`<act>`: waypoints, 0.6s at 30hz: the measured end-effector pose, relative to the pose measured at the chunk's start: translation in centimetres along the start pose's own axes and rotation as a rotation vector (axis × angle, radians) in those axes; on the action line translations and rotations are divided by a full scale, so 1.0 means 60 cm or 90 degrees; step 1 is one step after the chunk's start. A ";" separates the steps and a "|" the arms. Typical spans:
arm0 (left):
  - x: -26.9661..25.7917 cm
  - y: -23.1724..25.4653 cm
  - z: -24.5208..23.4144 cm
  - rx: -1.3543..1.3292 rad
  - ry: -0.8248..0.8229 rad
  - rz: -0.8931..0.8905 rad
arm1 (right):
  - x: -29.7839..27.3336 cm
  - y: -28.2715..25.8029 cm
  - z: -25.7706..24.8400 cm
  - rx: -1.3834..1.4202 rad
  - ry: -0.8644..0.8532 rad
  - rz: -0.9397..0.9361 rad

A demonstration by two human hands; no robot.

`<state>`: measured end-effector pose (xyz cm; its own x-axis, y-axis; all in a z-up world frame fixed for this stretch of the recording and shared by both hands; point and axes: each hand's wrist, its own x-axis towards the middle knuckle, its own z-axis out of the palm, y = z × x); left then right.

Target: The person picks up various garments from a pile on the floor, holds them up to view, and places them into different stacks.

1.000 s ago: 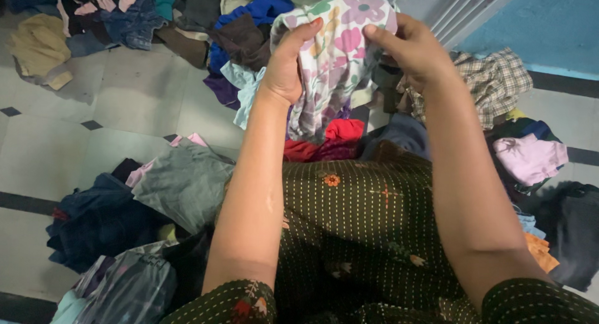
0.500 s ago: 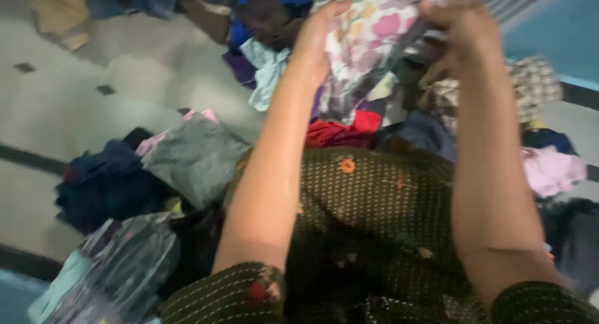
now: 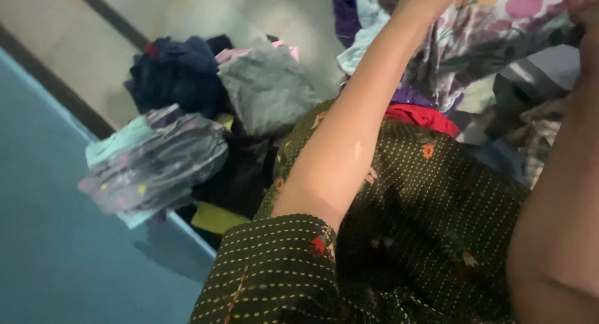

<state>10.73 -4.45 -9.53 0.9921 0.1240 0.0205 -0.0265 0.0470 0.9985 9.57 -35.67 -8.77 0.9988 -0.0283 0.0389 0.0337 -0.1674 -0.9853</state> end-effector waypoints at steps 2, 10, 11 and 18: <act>-0.004 0.030 -0.028 0.182 -0.010 -0.008 | -0.004 -0.020 0.032 -0.136 0.024 -0.022; -0.234 0.232 -0.175 0.663 0.286 0.281 | -0.085 -0.203 0.223 0.024 -0.152 -0.088; -0.258 0.252 -0.197 0.677 0.228 0.170 | -0.111 -0.237 0.249 0.047 -0.171 -0.101; -0.289 0.265 -0.316 0.672 0.340 -0.020 | -0.196 -0.328 0.405 -0.092 -0.237 -0.332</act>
<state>-9.26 12.96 5.02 0.8066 0.5478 0.2220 0.3603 -0.7533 0.5502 -1.99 -8.09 6.09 0.7990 0.4309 0.4194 0.5372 -0.1982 -0.8198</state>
